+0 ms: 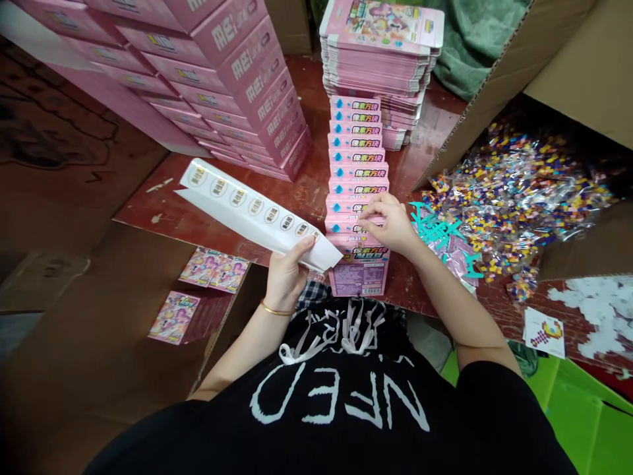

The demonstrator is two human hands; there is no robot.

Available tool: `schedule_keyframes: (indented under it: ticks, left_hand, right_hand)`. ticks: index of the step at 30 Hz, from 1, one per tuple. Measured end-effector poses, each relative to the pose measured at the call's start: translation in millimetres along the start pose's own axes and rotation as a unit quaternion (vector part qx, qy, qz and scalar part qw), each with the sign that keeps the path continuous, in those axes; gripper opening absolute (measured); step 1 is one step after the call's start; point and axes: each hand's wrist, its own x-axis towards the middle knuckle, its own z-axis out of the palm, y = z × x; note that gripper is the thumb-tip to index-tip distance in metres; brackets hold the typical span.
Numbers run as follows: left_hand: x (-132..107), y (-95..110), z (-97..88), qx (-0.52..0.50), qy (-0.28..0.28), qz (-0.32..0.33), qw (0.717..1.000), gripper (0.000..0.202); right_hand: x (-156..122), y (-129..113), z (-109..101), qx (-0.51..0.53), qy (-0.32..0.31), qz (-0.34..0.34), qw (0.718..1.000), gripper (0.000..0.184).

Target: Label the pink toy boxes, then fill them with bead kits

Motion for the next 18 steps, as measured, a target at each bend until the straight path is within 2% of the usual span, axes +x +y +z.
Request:
schedule_keyframes:
  ticks: [2, 4, 5, 7, 9, 12, 16, 18]
  left_hand:
    - [-1.8, 0.9, 2.0, -0.007, -0.005, -0.004, 1.000, 0.041]
    - [-5.7, 1.9, 4.0, -0.004, -0.010, -0.008, 1.000, 0.040]
    - [-8.5, 2.2, 5.1, 0.000, -0.014, -0.010, 1.000, 0.040]
    - [-15.6, 2.2, 7.9, 0.006, -0.030, -0.012, 0.999, 0.039]
    - [-23.2, 1.8, 11.1, 0.014, -0.056, -0.011, 0.998, 0.035]
    - [-30.2, 2.6, 14.8, 0.026, -0.076, 0.009, 0.997, 0.032]
    - [-26.4, 10.5, 16.5, 0.035, -0.056, 0.052, 0.996, 0.044]
    - [-22.2, 15.7, 18.0, 0.044, -0.059, 0.063, 0.995, 0.041]
  right_hand:
    - [0.8, 2.2, 2.0, -0.042, 0.038, 0.005, 0.998, 0.023]
    - [-2.3, -6.8, 1.2, -0.062, 0.102, -0.003, 0.993, 0.043]
    - [-5.4, -15.7, 0.3, -0.059, 0.135, -0.012, 0.989, 0.047]
    - [-13.6, -39.0, -0.2, -0.028, 0.156, -0.032, 0.987, 0.037]
    - [-22.7, -62.8, 2.8, 0.034, 0.096, -0.043, 0.994, 0.024]
    - [-32.6, -84.7, 11.0, 0.120, -0.019, -0.021, 0.992, 0.019]
    - [-36.6, -89.1, 13.2, 0.091, -0.019, -0.034, 0.995, 0.017]
    - [-37.1, -89.3, 10.6, 0.053, -0.020, -0.056, 0.997, 0.018]
